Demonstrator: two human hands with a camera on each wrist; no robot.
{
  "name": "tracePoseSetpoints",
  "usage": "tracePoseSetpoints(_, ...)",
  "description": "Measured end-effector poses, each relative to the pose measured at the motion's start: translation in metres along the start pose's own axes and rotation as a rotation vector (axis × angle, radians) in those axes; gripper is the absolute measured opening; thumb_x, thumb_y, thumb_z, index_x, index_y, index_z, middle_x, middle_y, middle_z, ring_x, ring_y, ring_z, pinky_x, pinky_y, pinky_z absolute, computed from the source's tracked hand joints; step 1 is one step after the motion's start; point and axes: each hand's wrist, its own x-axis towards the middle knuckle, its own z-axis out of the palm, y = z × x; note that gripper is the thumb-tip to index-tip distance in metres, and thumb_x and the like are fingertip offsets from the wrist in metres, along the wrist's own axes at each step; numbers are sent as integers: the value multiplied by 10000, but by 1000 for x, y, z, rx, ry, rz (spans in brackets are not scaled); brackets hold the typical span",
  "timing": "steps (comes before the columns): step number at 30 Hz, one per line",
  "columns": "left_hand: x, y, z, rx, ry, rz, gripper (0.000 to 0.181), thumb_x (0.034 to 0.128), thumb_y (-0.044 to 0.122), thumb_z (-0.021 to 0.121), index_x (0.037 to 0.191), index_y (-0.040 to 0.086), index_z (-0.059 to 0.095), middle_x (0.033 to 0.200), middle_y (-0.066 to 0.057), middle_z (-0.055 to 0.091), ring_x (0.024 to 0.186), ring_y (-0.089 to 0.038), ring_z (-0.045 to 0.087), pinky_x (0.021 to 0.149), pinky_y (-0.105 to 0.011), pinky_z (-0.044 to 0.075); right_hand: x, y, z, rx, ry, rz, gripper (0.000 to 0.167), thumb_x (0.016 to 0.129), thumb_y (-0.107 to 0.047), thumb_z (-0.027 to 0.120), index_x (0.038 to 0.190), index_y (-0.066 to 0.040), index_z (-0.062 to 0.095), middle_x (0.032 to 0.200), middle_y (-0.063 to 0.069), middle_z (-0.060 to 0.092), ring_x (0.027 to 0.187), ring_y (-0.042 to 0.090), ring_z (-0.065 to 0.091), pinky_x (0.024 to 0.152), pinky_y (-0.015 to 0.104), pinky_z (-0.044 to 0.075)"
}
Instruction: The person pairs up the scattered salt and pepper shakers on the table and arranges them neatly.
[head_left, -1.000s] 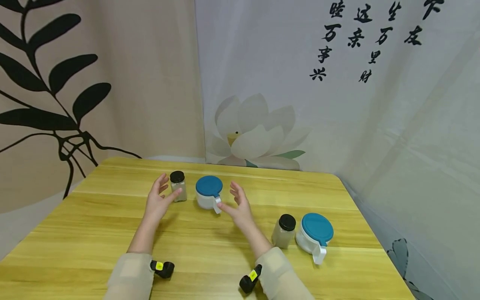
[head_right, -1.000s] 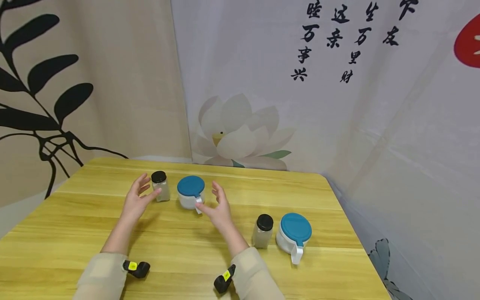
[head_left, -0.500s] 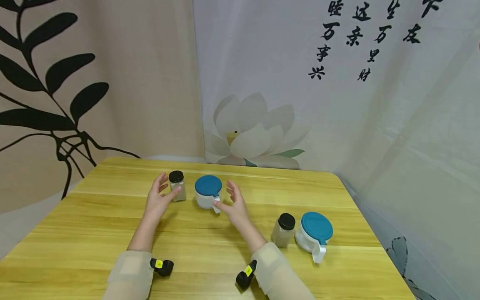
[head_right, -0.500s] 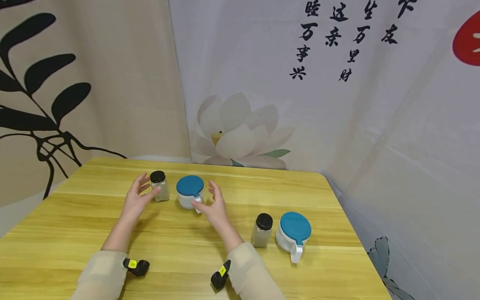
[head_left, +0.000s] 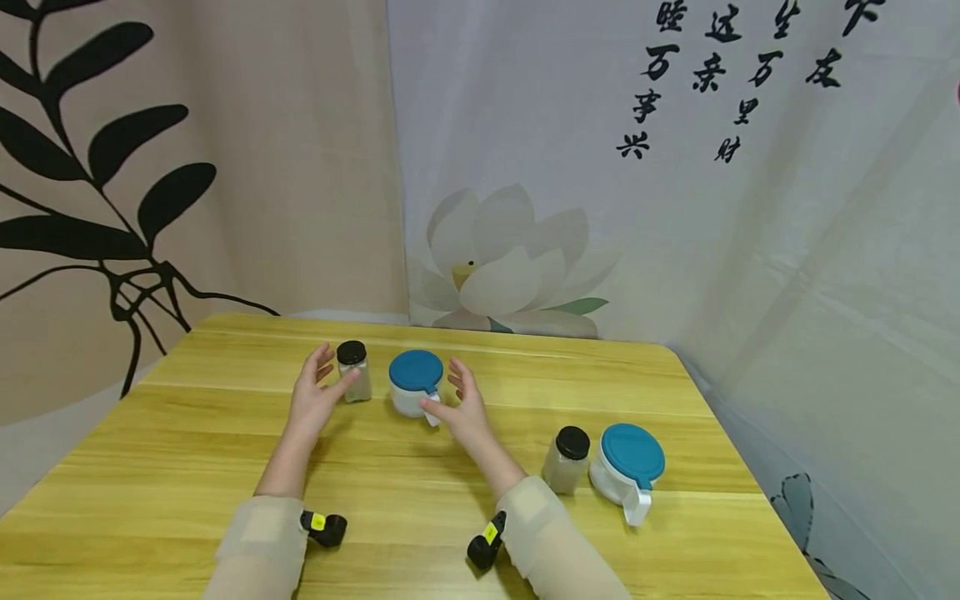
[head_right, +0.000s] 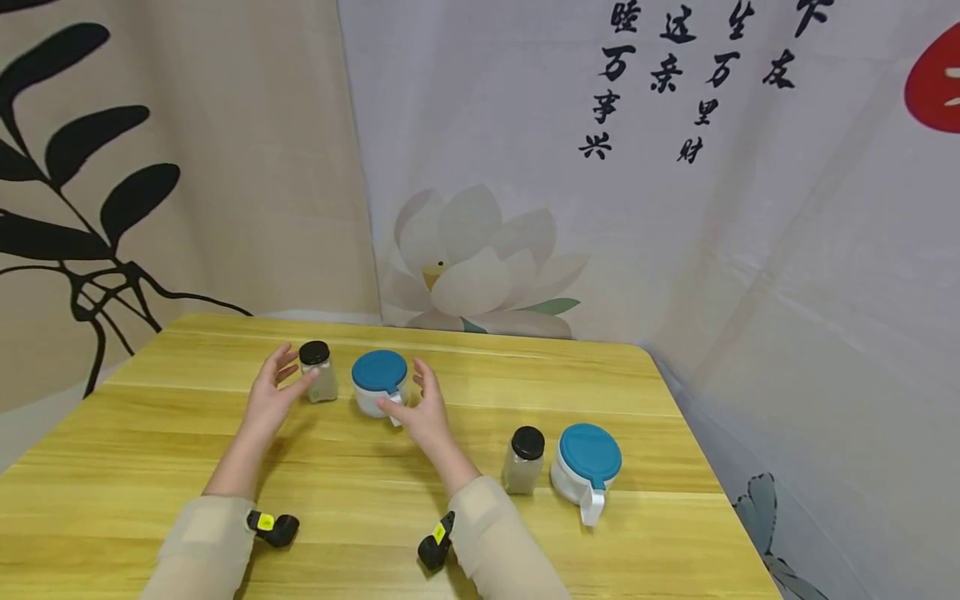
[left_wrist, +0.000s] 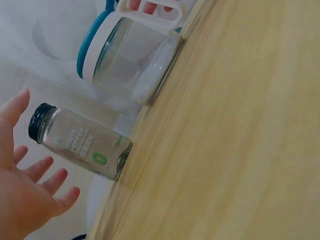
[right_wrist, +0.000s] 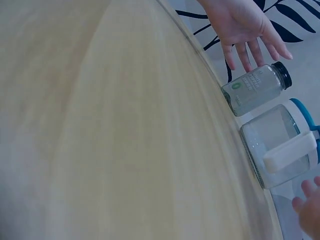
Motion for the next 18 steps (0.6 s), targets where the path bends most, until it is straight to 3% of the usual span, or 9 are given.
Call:
tracePoseSetpoints(4, 8, -12, -1, 13, 7, 6, 854, 904, 308, 681, 1538, 101, 148, 1524, -195, 247, 1366, -399, 244, 1071, -559, 225, 3, 5, 2, -24, 18, 3, 820, 824, -158, 767, 1486, -88, 287, 1485, 193, 314, 1331, 349, 336, 1075, 526, 235)
tracePoseSetpoints(18, 18, -15, -5, 17, -26, 10, 883, 875, 381, 699, 1533, 100, 182, 1522, -174, 266, 1367, -372, 253, 1075, -544, 232, 12, 1, 4, -68, 27, 46, 887, 807, -199, 791, 1502, -83, 252, 1496, 155, 309, 1337, 370, 317, 1081, 509, 237)
